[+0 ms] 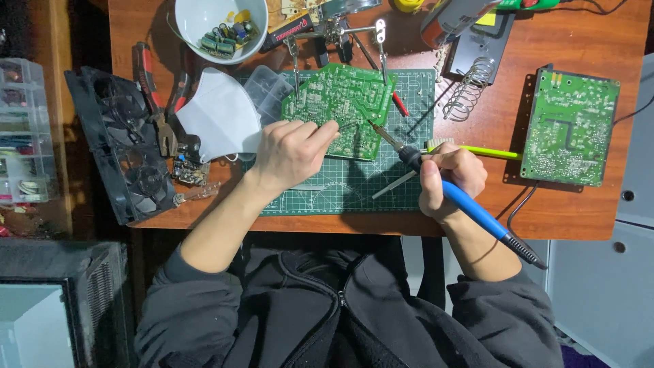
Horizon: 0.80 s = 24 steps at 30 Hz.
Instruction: The person uses a soldering iron and tweezers to work on a green circuit board. They apply heat to specific points on the board while holding a small component in place with the tweezers.
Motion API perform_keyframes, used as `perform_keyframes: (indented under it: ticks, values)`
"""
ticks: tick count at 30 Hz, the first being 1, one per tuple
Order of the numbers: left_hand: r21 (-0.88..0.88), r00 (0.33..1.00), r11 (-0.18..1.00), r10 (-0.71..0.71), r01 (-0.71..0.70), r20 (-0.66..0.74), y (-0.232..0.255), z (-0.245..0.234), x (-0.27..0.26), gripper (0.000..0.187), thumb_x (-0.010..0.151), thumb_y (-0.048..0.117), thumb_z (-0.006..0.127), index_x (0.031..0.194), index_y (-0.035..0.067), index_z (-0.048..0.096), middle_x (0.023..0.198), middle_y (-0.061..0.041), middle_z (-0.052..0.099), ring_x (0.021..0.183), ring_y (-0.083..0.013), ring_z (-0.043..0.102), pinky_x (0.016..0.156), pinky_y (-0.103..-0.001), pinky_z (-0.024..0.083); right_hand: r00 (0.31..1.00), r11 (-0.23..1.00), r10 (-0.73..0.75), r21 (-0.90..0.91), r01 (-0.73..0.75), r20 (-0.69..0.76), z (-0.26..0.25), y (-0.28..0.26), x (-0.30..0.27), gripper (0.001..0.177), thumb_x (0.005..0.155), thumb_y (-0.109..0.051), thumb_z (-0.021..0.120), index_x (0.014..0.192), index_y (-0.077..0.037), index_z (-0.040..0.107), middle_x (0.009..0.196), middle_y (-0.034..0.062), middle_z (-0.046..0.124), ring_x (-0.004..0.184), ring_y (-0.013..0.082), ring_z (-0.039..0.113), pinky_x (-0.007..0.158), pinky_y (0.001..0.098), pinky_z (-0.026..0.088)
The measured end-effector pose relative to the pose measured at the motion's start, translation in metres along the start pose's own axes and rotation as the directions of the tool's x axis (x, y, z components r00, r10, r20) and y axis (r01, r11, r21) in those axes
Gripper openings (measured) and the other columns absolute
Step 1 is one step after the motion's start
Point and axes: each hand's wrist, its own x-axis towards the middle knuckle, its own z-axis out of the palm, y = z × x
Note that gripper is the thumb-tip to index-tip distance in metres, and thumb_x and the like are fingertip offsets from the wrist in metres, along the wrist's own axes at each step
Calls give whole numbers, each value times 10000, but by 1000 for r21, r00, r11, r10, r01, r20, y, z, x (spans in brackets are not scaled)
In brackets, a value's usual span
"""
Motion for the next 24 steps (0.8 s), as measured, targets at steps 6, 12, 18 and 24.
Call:
perform_keyframes:
  ticks: [6,12,18,24]
  values:
    - [-8,1000,1000,-8,8,-3,-1,-2,0,137,999,290,599,891,230,657,496,72,360,433,-115,499,459,-183,440,1000,1000,-21,18,21,6,0,1,-2,265,908,-66,652,667,-23,549,498,91,504,368,162,418,401,281,393]
    - [-27,1000,1000,-8,7,-18,-3,3,-2,84,987,274,619,978,247,699,510,70,372,438,-116,502,465,-190,452,998,999,-52,19,51,34,1,-2,2,295,895,-41,651,631,-6,523,475,77,435,366,189,378,368,293,347]
    - [-11,999,1000,-8,7,-41,-2,1,-2,111,979,276,634,1044,278,724,517,76,363,437,-106,489,467,-181,451,997,998,-61,17,60,38,1,-2,3,300,900,-42,653,631,-1,527,472,85,420,360,203,371,366,299,347]
    - [-29,997,999,11,-13,-73,-2,0,-1,102,977,264,638,1034,257,723,533,73,349,458,-102,491,475,-182,456,996,997,-71,19,71,50,1,-3,6,302,907,-40,651,633,9,536,464,75,408,359,203,376,363,297,347]
